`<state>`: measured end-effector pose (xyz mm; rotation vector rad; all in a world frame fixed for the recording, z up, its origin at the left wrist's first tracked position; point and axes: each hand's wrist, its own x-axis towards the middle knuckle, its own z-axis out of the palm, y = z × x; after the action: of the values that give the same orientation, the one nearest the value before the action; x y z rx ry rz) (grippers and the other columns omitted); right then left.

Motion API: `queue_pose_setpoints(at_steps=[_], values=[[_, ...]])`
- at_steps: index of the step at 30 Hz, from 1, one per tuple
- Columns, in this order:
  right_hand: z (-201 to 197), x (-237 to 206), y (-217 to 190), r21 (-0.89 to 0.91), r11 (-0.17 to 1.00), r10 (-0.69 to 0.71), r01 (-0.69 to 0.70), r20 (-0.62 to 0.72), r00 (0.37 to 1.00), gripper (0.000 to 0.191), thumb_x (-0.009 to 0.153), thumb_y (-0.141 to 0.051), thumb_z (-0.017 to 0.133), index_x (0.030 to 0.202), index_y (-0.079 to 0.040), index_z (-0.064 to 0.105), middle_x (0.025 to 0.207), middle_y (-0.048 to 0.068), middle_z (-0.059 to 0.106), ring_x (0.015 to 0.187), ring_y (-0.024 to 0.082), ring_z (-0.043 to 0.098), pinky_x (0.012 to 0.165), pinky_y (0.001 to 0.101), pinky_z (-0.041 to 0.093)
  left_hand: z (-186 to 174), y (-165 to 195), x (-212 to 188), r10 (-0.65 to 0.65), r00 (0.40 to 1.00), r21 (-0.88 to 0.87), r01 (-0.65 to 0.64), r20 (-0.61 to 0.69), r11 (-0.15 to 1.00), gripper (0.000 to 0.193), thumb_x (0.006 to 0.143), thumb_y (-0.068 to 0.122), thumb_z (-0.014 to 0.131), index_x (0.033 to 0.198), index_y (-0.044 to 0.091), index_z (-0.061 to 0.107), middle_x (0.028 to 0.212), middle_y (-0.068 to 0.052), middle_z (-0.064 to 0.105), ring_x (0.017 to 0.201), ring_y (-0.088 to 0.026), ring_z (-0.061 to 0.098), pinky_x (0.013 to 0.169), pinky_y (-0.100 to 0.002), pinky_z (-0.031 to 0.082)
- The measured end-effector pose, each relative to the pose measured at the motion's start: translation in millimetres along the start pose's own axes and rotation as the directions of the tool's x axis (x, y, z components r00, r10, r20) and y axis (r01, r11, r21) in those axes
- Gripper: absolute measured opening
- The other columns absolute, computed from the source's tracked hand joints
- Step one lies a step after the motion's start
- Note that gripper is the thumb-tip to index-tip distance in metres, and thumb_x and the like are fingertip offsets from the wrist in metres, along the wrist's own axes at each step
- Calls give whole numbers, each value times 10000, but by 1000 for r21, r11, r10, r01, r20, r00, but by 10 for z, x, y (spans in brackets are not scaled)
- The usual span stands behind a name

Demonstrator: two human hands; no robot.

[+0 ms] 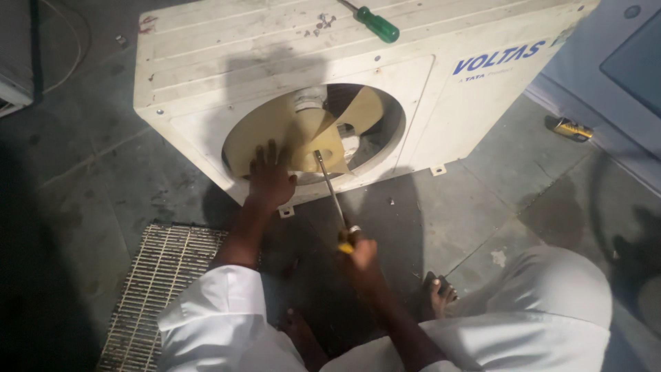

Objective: The person kneels on the floor in front of a Voltas air conditioner outdoor unit and works on the fan assembly. They use a T-handle driver and a screwdriver to loosen the central fan nut, use pliers on the fan hub, and turn and reposition the fan blade by hand while continuing to work on the fastener.

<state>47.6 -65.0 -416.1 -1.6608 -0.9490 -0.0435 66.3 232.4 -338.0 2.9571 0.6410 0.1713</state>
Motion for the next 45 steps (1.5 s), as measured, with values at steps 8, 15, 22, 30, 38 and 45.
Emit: queue_pose_setpoints(at_steps=[8,15,22,30,38,45], values=[[67,50,-356,-48,959,282,-280,50,958,353,941,-116,672,1269,6,620,852,101,685,740,222,667,623,343,530,600,-263,-86,-83,891,-232,205,445,951,1247,819,508,792,1609,53,-58,1648,-263,110,1511,-435,222,1183,-507,294],[66,337,-816,193,729,676,-657,-48,736,422,1023,-292,564,1351,-44,659,623,19,550,578,74,504,497,307,414,645,-573,-321,131,913,-380,28,387,925,951,806,590,732,1486,51,344,1473,-223,546,1386,-355,532,1159,-410,411],[137,271,-731,233,730,665,-643,-26,746,488,1017,-308,560,1437,-62,604,628,-14,514,574,58,472,488,287,393,319,-282,-424,154,910,-326,-22,384,945,607,790,550,679,1214,119,720,1300,-177,704,1274,-327,642,1084,-427,490],[204,106,-315,511,586,764,-629,-89,639,341,1040,-281,695,970,43,611,685,-10,518,588,113,450,511,305,361,112,-407,167,127,985,-279,-90,115,956,720,825,502,723,1360,29,628,1416,-319,537,1312,-459,519,1063,-473,422],[64,297,-657,782,273,818,-561,119,563,191,1000,-284,630,868,-151,591,576,-55,389,468,77,350,428,274,282,-85,-385,12,-225,755,-605,635,615,480,825,772,545,739,1418,64,564,1362,-135,623,1177,-282,614,943,-484,568],[0,357,-647,833,40,840,-552,272,470,385,1010,-315,627,719,-156,431,532,-35,328,421,106,304,405,307,245,383,-54,260,-569,819,-920,163,-77,357,959,823,397,841,1480,-101,352,1306,-258,615,1185,-346,630,1030,-446,515]])
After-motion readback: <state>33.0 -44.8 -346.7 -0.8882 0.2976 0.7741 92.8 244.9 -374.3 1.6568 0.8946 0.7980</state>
